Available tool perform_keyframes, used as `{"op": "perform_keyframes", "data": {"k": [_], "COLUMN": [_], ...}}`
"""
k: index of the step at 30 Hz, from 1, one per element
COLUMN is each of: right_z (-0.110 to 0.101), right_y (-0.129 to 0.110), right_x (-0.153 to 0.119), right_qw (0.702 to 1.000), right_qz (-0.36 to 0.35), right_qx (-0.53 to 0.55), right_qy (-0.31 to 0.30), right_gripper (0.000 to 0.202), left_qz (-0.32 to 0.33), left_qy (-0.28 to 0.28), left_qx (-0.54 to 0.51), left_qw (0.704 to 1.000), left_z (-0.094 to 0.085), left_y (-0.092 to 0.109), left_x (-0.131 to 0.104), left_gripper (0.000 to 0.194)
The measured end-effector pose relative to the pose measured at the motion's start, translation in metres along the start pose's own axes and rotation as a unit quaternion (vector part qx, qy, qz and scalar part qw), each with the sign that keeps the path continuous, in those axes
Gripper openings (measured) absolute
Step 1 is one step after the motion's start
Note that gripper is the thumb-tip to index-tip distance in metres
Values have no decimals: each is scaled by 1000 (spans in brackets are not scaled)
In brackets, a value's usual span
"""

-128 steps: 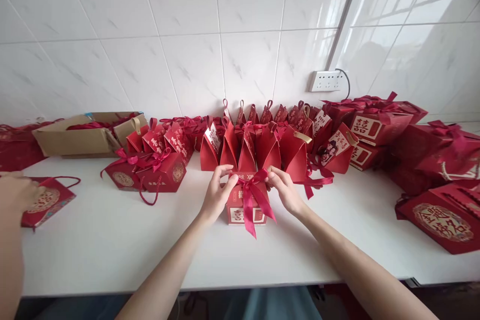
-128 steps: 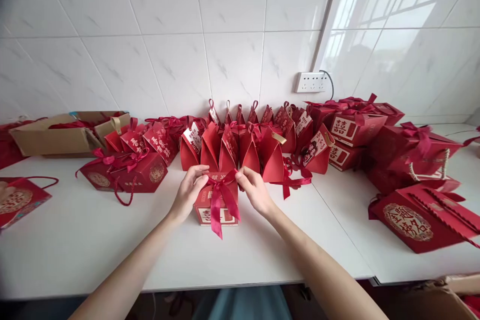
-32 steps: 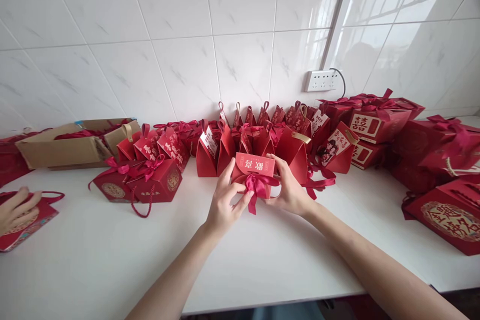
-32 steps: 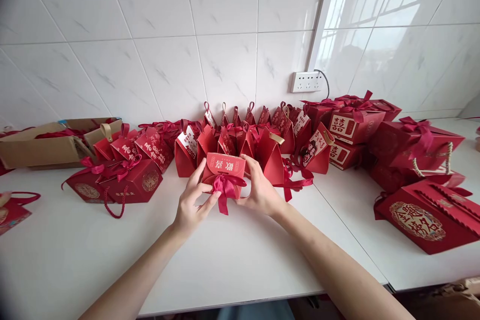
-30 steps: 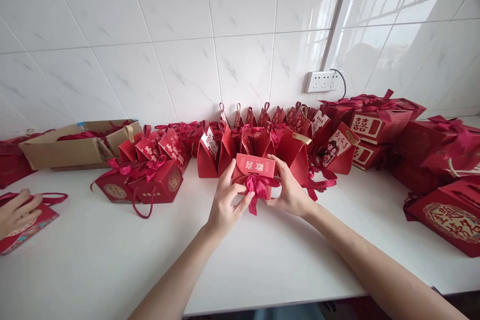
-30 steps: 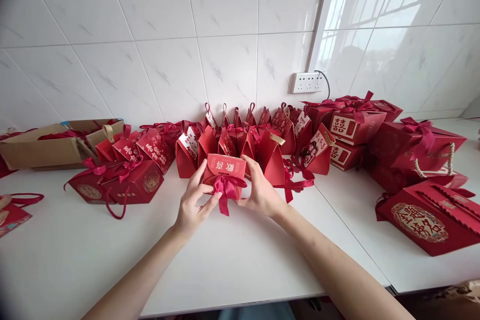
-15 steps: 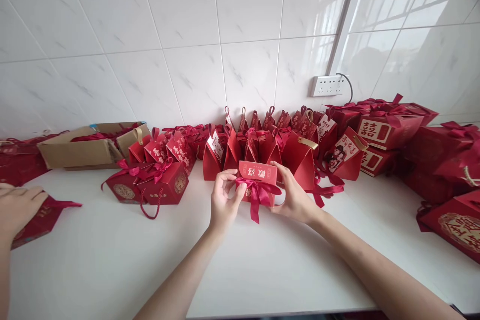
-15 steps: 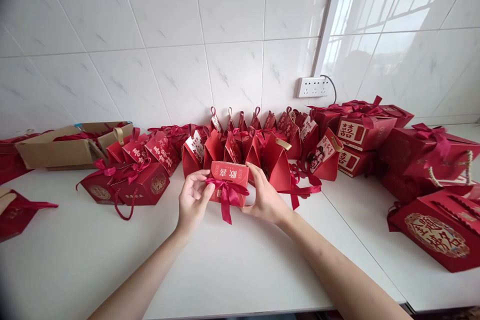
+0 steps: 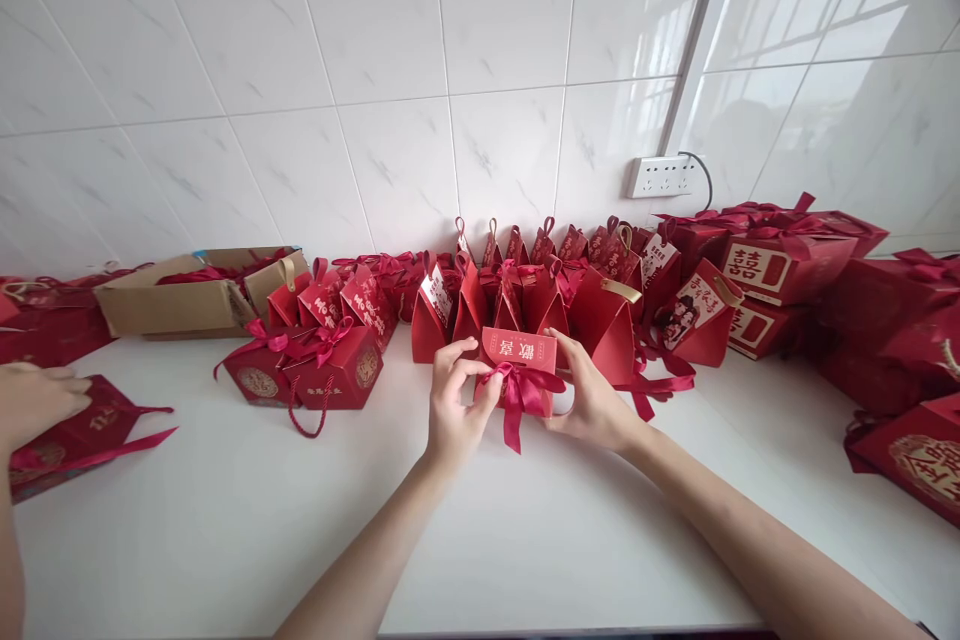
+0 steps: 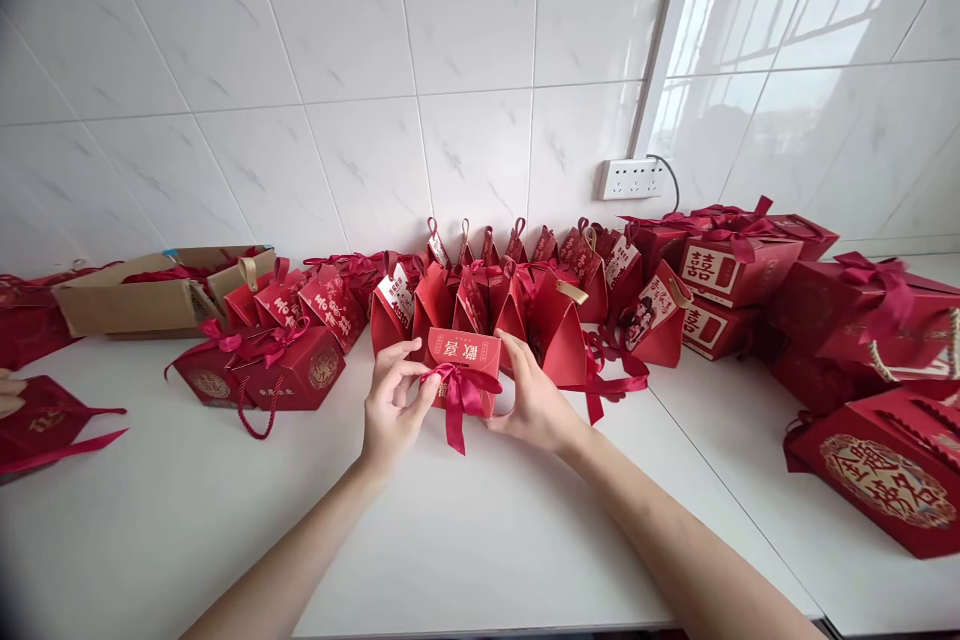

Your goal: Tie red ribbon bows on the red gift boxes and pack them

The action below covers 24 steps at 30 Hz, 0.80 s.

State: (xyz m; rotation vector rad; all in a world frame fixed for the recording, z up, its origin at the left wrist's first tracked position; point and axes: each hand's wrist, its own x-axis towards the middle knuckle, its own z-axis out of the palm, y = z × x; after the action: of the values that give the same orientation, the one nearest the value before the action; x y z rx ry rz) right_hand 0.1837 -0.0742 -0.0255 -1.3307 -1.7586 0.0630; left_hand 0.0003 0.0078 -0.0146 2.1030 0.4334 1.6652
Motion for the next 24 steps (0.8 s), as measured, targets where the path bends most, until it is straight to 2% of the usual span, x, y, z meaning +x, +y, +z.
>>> {"op": "perform_keyframes", "data": {"k": [4,7,13,19,21,24], "right_z": [0,-1,-2,-1,-1,-1], "right_y": [2,2,1,-1,-1,2], "right_x": [-1,-1,0,-3,-4,-5], "right_qw": [1000,999,998,998,998,998], "right_qz": [0,4,-10,-19,-15,-8], "right_qx": [-25,-35,-52,-35,-40,-55], "right_qy": [18,22,31,41,41,37], "right_gripper": [100,99,99,93,89,86], "left_qz": [139,166,103,-44,-44,3], "left_qy": [-59,-74,-57,9,18,13], "left_qx": [50,54,33,-64,-63,-15], "left_qw": [987,982,992,997,997,1000], "left_z": [1,1,0,6,6,5], "left_y": [3,4,3,2,2,3], "left_x": [-3,-4,-3,-7,-7,-8], "left_gripper": [5,5,3,6,5,3]}}
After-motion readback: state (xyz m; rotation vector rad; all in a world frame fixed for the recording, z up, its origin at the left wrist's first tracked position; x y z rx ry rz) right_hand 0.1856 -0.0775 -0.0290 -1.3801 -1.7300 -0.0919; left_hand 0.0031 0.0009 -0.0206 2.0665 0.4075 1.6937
